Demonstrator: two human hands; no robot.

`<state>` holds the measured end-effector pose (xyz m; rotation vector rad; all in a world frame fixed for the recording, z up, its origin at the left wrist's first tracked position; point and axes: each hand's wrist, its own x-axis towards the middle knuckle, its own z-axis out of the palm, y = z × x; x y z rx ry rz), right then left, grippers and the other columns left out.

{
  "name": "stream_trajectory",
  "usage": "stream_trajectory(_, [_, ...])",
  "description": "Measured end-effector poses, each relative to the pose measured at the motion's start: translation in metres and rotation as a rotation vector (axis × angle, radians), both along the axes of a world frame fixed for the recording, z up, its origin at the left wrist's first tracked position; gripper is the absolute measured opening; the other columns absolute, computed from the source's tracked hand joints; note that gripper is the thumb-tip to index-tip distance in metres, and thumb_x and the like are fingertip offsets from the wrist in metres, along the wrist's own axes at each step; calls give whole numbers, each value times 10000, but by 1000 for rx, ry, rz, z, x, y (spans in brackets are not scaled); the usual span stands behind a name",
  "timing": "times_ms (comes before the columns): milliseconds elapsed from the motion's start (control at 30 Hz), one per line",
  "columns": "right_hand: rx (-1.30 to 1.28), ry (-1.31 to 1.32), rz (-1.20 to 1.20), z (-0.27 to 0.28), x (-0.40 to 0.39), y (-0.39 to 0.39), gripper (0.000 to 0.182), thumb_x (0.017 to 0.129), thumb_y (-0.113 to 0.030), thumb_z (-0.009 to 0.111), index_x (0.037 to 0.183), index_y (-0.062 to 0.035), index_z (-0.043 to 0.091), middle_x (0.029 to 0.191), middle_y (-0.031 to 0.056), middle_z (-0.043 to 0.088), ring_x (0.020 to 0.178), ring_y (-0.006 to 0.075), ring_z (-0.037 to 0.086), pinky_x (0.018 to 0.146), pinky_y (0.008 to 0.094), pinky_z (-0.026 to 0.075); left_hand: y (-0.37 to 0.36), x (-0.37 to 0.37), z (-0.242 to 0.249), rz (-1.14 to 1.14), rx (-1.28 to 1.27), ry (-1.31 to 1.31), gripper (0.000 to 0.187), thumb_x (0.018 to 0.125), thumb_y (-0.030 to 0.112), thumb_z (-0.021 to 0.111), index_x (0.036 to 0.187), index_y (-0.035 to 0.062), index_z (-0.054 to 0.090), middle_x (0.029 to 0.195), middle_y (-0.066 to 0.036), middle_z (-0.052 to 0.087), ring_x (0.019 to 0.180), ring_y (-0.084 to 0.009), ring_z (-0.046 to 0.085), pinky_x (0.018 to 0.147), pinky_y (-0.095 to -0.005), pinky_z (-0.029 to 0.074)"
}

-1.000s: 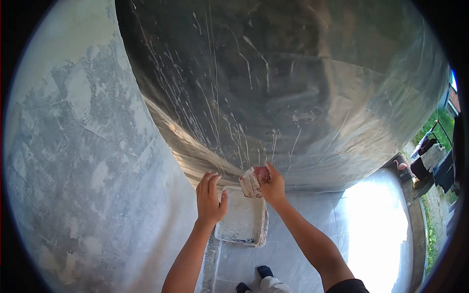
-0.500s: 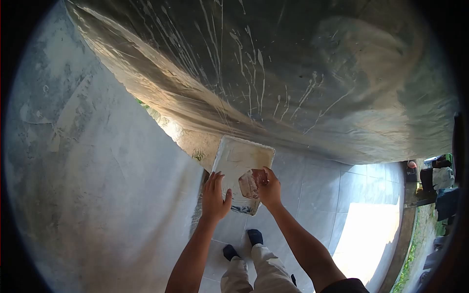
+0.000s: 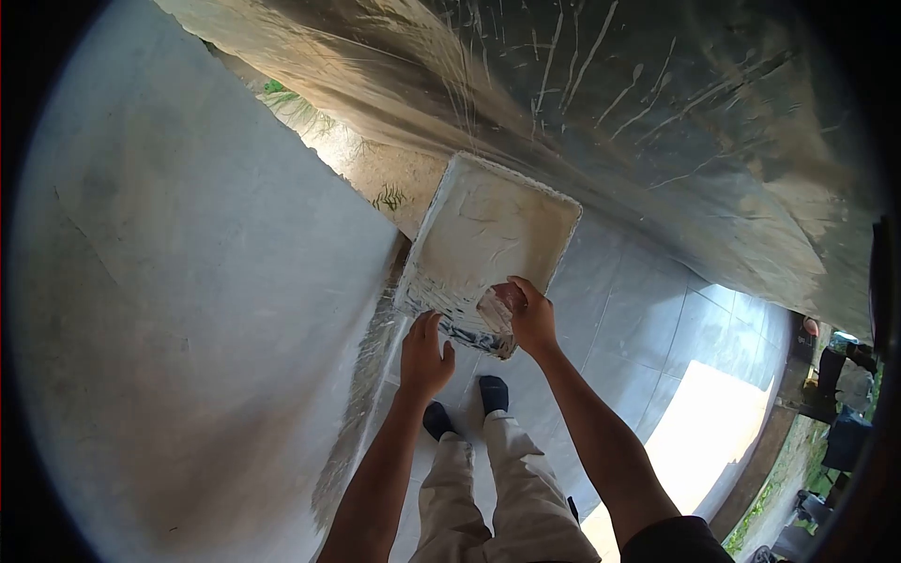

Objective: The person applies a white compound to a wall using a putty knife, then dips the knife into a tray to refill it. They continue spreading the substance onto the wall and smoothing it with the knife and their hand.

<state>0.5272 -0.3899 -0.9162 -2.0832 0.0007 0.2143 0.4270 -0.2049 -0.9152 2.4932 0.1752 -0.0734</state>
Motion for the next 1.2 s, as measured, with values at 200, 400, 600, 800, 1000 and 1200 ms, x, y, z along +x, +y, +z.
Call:
stream_trajectory(200, [31,-133,56,-10,17,14,427,788,123,460,1162,-24,604,1032,182,670,961,362,644,824,417,513,-10,-20,-36,144,95,12,508,782,79,596,1251,-21,426,1254,-240,472,1260,-424,394,1049,-502,317])
stream_trajectory(400, [-23,-195,209,-18,32,16,464,834,121,465,1243,-64,584,1006,185,670,936,328,659,821,382,509,-19,-36,-101,879,-647,153,510,854,144,594,1269,-68,384,1279,-251,449,1224,-378,439,1016,-461,346])
stream_trajectory(600, [-73,-227,307,-22,36,7,548,777,149,464,1266,-72,573,986,146,662,918,317,652,786,413,521,-31,-20,-70,1150,-1334,203,718,950,440,414,1483,33,155,1506,-191,258,1394,-351,281,1121,-445,223])
stream_trajectory(800, [-53,-236,327,-30,30,-3,578,752,160,467,1270,-73,571,1003,137,662,931,305,654,817,401,529,-38,-11,-56,1096,-1800,263,891,923,516,410,1502,48,-79,1568,-214,-74,1459,-358,13,1175,-443,87])
stream_trajectory(1000, [-112,-242,286,-33,22,-6,596,738,168,474,1261,-98,576,1007,118,667,941,300,656,810,401,537,-39,-13,-60,1079,-1791,267,898,918,513,426,1504,48,-73,1570,-204,-75,1457,-353,55,1173,-437,99])
stream_trajectory(1200, [-151,-288,173,-37,16,1,546,734,166,477,1202,-89,595,976,112,678,915,310,664,773,418,542,-40,-13,-60,1082,-1780,265,897,916,518,435,1509,78,-74,1580,-187,-54,1460,-352,42,1166,-449,84])
